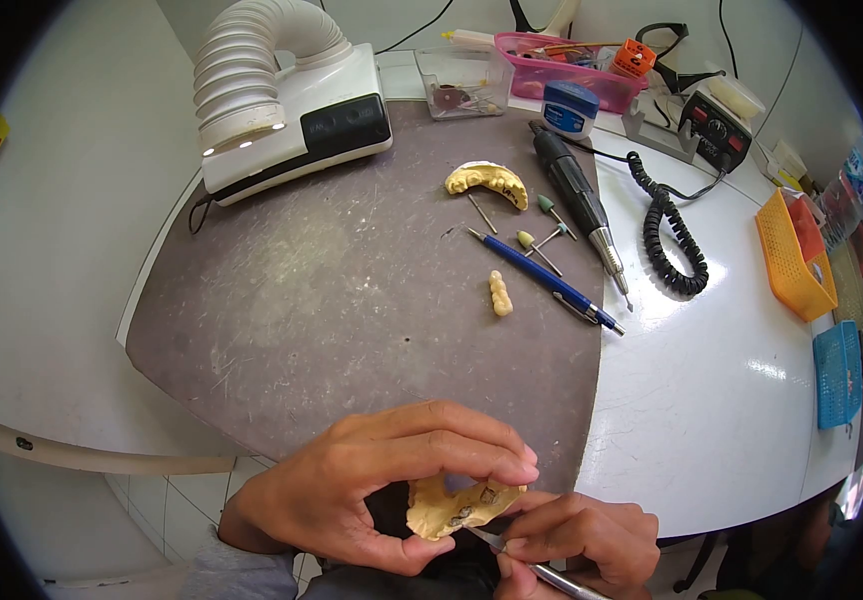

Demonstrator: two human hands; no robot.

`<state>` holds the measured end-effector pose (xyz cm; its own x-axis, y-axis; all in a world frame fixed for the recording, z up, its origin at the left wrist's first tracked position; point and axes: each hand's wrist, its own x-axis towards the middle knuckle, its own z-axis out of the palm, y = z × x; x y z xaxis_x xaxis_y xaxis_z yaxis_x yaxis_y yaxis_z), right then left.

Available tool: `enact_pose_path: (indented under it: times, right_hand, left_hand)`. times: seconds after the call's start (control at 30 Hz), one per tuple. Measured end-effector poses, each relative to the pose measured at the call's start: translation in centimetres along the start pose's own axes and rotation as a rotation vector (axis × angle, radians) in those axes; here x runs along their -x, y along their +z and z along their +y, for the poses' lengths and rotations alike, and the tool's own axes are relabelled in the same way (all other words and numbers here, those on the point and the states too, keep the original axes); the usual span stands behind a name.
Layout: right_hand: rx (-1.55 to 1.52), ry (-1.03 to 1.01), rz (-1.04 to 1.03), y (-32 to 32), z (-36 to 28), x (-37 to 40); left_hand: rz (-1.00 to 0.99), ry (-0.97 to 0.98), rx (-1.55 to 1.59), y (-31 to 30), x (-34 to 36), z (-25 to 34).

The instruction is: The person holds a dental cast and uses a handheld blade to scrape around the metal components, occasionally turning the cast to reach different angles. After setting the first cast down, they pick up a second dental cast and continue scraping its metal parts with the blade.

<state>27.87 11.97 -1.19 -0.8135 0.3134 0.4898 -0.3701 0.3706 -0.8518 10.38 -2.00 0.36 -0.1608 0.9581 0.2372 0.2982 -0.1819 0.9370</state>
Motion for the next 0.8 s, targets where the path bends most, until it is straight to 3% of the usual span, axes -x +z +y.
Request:
enact_pose_path:
  times: [0.8]
  right_hand:
    - [-0.011,-0.029,0.003,0.13,0.2,-0.11]
  left_hand:
    - [0.019,-0.014,0.011,0.1,0.03,0.04]
